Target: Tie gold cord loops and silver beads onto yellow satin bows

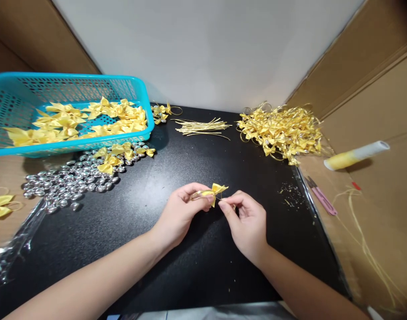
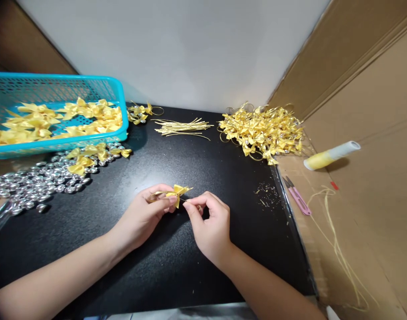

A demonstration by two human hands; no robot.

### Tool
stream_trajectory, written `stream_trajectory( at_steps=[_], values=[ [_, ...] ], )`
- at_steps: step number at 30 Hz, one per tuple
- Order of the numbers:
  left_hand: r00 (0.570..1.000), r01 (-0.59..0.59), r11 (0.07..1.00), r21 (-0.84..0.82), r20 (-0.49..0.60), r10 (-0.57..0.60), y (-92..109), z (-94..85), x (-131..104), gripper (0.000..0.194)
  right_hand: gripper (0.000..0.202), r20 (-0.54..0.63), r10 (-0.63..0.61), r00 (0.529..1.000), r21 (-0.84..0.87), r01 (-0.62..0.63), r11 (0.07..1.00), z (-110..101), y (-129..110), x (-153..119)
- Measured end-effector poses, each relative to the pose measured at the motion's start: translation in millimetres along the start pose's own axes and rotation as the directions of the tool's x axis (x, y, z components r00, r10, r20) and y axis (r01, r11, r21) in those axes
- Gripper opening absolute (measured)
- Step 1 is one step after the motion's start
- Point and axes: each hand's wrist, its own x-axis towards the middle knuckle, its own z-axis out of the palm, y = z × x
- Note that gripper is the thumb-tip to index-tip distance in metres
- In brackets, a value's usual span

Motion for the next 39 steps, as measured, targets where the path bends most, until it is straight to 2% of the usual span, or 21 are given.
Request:
stream_trajectory(
  at_steps=[7, 19, 30, 39],
  values=[
    [0.999, 0.016, 1.0, -0.025, 0.047, -0.015, 3.2, -0.2, -2.0, 0.018, 0.012, -0.005, 0.004, 1.0, -0.004, -0.004, 1.0, -2.2, 0.7, 0.5],
    [0.996, -0.046, 0.994, 0.098, 0.076, 0.039, 2.4, -3.6, 0.2, 0.009, 0.013, 0.027, -0.01, 1.0, -0.051, 0.012, 0.999, -4.2, -4.0, 2.9],
    [0.994, 0.09, 0.994, 0.067, 0.057, -0.094, 9.0, -1.8, 0.2, 0.012, 0.014, 0.049, 0.061, 0.997, 0.014, -0.062, 0.998, -3.0, -2.6, 3.2],
    [0.987, 0.147, 0.987, 0.059, 0.05, -0.15, 9.6, 1.1, 0.8, 0.014, 0.014, 0.088, 0.116, 0.989, 0.108, -0.125, 0.986, -0.3, 0.7, 1.8]
  ],
)
